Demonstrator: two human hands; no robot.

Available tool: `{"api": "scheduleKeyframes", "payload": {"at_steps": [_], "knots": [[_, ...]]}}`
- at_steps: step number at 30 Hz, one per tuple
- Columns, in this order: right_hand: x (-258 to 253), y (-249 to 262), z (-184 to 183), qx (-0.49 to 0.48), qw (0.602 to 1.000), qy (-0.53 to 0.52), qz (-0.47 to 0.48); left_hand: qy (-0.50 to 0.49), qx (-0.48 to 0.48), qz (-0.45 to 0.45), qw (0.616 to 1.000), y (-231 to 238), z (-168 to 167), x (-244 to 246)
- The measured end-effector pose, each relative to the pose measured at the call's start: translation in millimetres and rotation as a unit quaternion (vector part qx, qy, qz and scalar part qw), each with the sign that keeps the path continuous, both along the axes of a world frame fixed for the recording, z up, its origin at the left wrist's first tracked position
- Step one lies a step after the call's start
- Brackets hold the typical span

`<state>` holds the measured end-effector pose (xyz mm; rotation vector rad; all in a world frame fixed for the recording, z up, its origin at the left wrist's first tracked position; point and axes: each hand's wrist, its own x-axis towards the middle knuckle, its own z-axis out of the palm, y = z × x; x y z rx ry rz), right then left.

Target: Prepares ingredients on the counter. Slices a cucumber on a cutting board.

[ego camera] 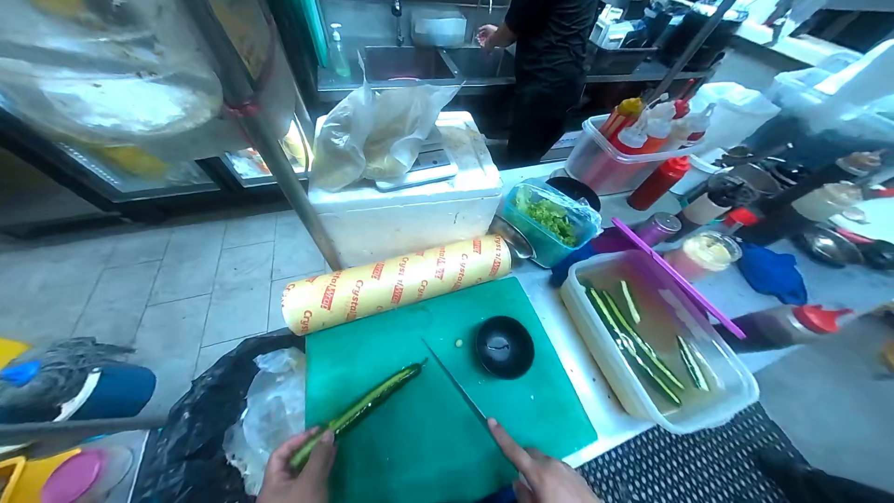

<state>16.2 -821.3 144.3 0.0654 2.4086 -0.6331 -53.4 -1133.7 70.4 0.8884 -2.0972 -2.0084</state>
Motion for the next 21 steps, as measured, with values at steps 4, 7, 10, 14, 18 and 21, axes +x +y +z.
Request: {"api": "scheduleKeyframes", "payload": {"at_steps": [4,7,10,14,18,21], "knots": [[-5,-4,-4,0.012,0.999,-0.018,0.035,0.050,-0.337,-0.200,0.919,0,-8,18],[-8,-8,-5,0.018,0.998,-0.013,0.052,0.129,-0.487,-0.298,0.811,31,-5,-3],[-10,-12,-6,0.024,0.998,-0.001,0.065,0.170,-0.529,-0.319,0.768,69,-26,-35],[-13,-14,-6,0.035,0.997,0.013,0.069,0.196,-0.555,-0.290,0.755,87,-39,-56],[-21,-22,-12,0.050,0.997,-0.021,0.049,0.197,-0.567,-0.300,0.741,84,-39,-57],[-18,-15,-11,0.049,0.997,-0.046,0.042,0.207,-0.563,-0.304,0.740,82,-36,-58]]}}
